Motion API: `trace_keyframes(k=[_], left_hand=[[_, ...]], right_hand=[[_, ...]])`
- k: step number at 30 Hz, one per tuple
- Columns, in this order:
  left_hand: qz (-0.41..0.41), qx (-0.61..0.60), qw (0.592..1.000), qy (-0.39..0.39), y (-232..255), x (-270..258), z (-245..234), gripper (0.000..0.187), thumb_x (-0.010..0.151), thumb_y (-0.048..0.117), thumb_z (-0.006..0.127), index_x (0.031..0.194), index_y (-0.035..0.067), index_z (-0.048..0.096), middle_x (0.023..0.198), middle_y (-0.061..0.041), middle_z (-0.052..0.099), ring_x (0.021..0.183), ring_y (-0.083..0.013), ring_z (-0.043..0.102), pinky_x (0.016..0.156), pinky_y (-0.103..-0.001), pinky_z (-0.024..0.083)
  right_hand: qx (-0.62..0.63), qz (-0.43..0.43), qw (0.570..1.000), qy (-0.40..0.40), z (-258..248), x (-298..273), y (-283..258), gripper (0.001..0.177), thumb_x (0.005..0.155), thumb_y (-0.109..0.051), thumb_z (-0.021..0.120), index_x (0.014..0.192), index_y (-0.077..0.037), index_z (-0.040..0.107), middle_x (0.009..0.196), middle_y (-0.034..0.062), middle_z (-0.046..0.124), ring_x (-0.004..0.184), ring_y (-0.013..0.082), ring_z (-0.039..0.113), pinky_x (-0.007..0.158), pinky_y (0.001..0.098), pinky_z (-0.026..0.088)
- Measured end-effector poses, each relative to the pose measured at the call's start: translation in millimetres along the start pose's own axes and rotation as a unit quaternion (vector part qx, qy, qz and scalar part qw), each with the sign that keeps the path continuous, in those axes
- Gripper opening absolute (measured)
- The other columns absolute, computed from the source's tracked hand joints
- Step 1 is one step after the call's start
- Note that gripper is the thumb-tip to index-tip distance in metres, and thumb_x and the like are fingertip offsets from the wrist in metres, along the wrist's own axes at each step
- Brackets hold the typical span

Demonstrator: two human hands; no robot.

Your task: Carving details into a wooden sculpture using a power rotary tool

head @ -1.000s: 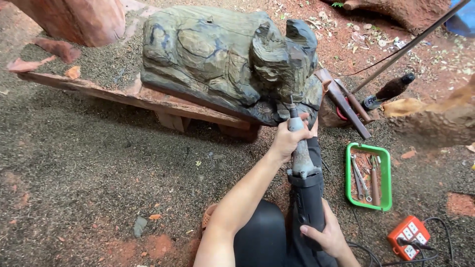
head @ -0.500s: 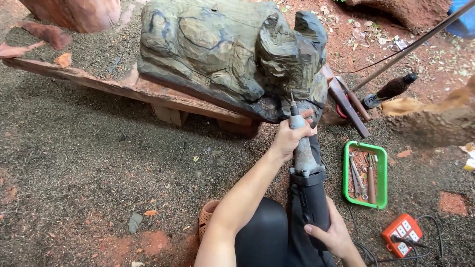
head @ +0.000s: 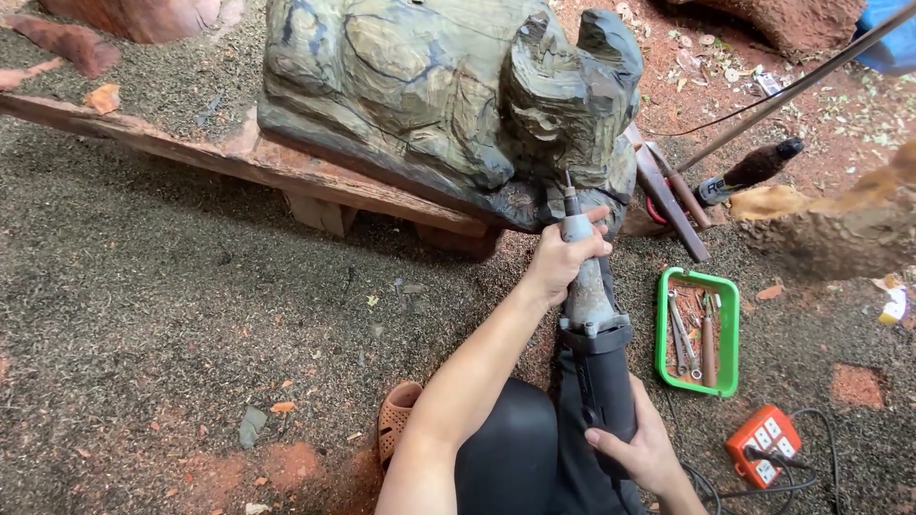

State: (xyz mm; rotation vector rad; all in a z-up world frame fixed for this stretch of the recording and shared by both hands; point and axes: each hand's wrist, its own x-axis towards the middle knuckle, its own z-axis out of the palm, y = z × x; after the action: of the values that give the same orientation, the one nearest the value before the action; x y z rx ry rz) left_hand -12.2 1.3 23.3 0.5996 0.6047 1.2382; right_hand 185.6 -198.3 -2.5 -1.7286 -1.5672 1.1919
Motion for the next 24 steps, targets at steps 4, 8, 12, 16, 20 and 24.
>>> trace_keyframes(k=[4, 8, 12, 16, 20, 24], left_hand=[[0.010, -0.001, 1.000, -0.002, -1, 2, 0, 0.062, 0.074, 0.005, 0.066, 0.136, -0.004, 0.063, 0.111, -0.016, 0.063, 0.092, -0.0210, 0.060, 0.085, -0.034, 0.050], [0.007, 0.011, 1.000, -0.007, 5, -2, 3, 0.067, 0.074, 0.007, 0.065, 0.139, -0.006, 0.058, 0.118, -0.021, 0.060, 0.098, -0.0249, 0.060, 0.089, -0.037, 0.051], [0.007, 0.007, 1.000, -0.006, 4, 0, 1, 0.066, 0.074, 0.006, 0.066, 0.138, -0.007, 0.060, 0.117, -0.021, 0.062, 0.097, -0.0238, 0.061, 0.089, -0.035, 0.051], [0.009, -0.002, 1.000, -0.011, 3, 3, -1, 0.066, 0.074, 0.009, 0.069, 0.137, -0.008, 0.060, 0.110, -0.018, 0.063, 0.093, -0.0225, 0.062, 0.088, -0.035, 0.052], [0.002, 0.014, 1.000, -0.014, 6, 3, -1, 0.068, 0.074, 0.008, 0.067, 0.140, -0.006, 0.058, 0.118, -0.022, 0.061, 0.100, -0.0262, 0.061, 0.091, -0.038, 0.051], [0.002, 0.011, 1.000, -0.019, 9, 2, -1, 0.069, 0.073, 0.010, 0.068, 0.139, -0.008, 0.058, 0.115, -0.021, 0.062, 0.099, -0.0250, 0.061, 0.091, -0.037, 0.050]], right_hand=[[0.001, -0.006, 1.000, 0.003, 0, -1, -3, 0.100, 0.058, -0.007, 0.081, 0.151, -0.008, 0.045, 0.128, 0.0128, 0.071, 0.105, 0.0243, 0.070, 0.095, 0.0370, 0.052], [-0.020, -0.008, 1.000, 0.007, 1, -2, -5, 0.101, 0.058, -0.011, 0.082, 0.151, -0.008, 0.045, 0.130, 0.0129, 0.070, 0.110, 0.0256, 0.069, 0.099, 0.0388, 0.050], [-0.013, -0.005, 1.000, 0.009, 3, -2, -9, 0.099, 0.059, -0.009, 0.081, 0.151, -0.007, 0.045, 0.129, 0.0127, 0.070, 0.110, 0.0251, 0.069, 0.098, 0.0382, 0.051], [-0.022, -0.010, 1.000, 0.010, 4, -2, -11, 0.100, 0.059, -0.010, 0.082, 0.152, -0.008, 0.045, 0.130, 0.0120, 0.070, 0.109, 0.0243, 0.069, 0.098, 0.0373, 0.050], [-0.025, -0.018, 0.999, 0.013, 7, -2, -10, 0.100, 0.059, -0.011, 0.082, 0.152, -0.008, 0.044, 0.132, 0.0122, 0.068, 0.113, 0.0252, 0.068, 0.100, 0.0386, 0.049], [-0.028, -0.022, 0.999, 0.017, 10, -3, -13, 0.099, 0.059, -0.012, 0.082, 0.150, -0.008, 0.045, 0.131, 0.0124, 0.068, 0.113, 0.0254, 0.067, 0.101, 0.0387, 0.049]])
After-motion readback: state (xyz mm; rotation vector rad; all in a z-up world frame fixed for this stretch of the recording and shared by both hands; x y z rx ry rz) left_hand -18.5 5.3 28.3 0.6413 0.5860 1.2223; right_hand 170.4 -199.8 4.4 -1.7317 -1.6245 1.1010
